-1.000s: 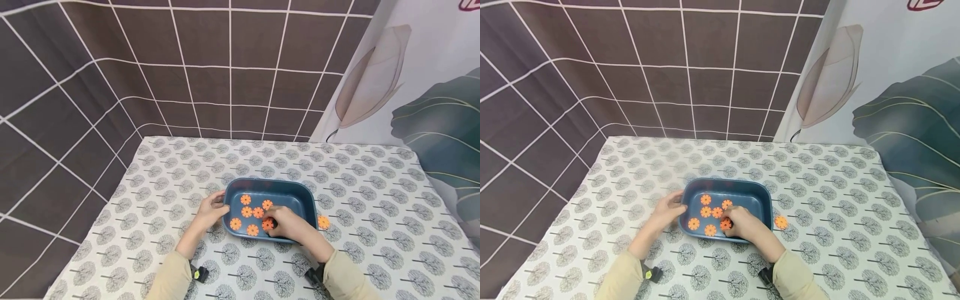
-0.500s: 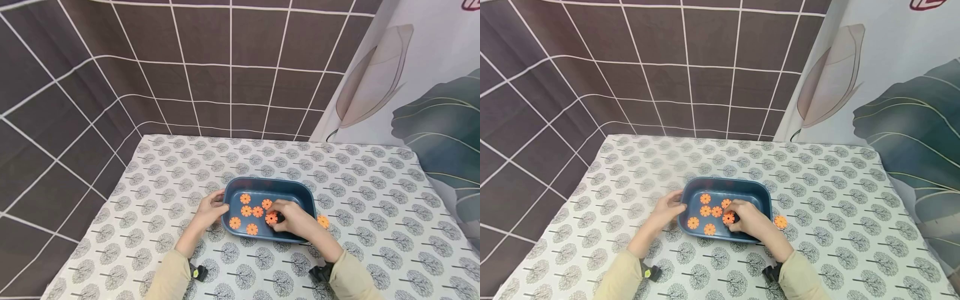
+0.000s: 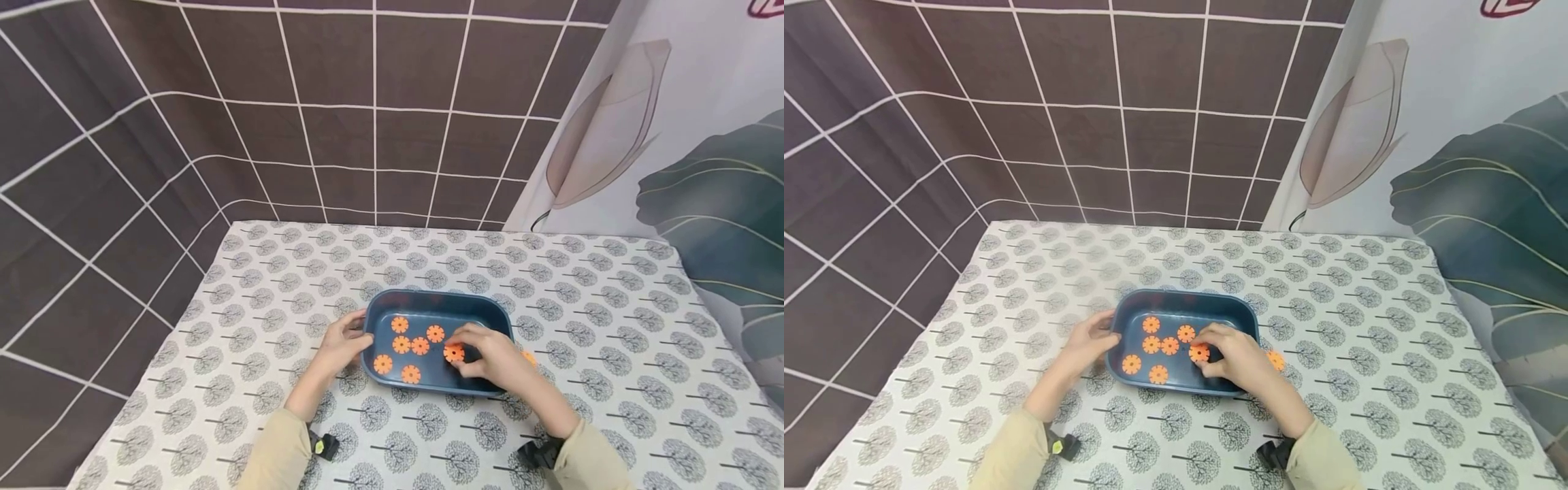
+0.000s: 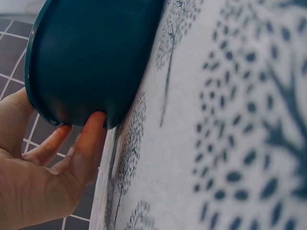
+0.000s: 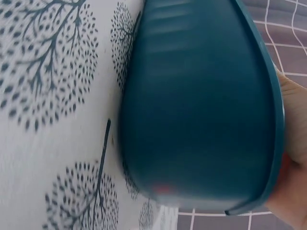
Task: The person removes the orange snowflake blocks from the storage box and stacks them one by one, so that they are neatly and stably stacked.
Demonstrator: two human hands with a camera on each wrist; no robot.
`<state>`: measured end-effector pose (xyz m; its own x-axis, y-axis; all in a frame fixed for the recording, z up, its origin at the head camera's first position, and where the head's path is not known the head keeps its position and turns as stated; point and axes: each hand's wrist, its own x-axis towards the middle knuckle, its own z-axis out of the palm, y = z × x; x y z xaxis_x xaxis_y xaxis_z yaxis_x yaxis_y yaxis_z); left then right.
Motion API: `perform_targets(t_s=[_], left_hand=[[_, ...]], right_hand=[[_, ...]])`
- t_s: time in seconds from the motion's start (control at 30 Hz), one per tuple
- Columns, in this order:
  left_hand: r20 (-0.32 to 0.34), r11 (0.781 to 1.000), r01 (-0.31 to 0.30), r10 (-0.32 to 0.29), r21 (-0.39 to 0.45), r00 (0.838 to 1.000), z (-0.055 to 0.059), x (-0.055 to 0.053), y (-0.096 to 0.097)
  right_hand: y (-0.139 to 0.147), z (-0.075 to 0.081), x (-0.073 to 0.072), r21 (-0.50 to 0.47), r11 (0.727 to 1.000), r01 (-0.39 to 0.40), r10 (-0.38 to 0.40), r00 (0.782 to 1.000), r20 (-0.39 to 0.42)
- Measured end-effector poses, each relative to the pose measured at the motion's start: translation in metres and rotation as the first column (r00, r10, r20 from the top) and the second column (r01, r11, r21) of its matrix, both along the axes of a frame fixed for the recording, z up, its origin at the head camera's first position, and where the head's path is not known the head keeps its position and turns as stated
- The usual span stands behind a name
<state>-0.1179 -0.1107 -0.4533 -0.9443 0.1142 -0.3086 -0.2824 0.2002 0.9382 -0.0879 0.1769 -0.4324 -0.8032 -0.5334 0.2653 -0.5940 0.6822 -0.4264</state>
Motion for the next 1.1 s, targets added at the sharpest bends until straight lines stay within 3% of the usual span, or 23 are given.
perform_targets(t_s=[0.13, 0.57, 0.77, 1.1], left_hand=[[-0.002, 1.000, -0.002, 0.002, -0.016, 1.000, 0.000, 0.000, 0.000], [-0.004, 1.000, 0.000, 0.000, -0.003, 1.000, 0.001, 0.002, 0.001], [-0.005, 1.000, -0.004, 0.004, -0.024, 1.000, -0.002, 0.001, 0.000], [-0.001, 1.000, 0.009, -0.009, 0.013, 1.000, -0.001, 0.001, 0.000]], right_hand=[[0.006, 0.001, 0.000, -0.001, 1.000, 0.023, -0.023, 1.000, 0.013], [0.032, 0.006, 0.006, -0.129, 0.990, 0.053, -0.062, 0.996, -0.059], [0.044, 0.002, 0.010, -0.156, 0.986, 0.055, -0.072, 0.992, -0.104], [0.063, -0.004, 0.021, -0.161, 0.982, 0.102, -0.129, 0.978, -0.165]])
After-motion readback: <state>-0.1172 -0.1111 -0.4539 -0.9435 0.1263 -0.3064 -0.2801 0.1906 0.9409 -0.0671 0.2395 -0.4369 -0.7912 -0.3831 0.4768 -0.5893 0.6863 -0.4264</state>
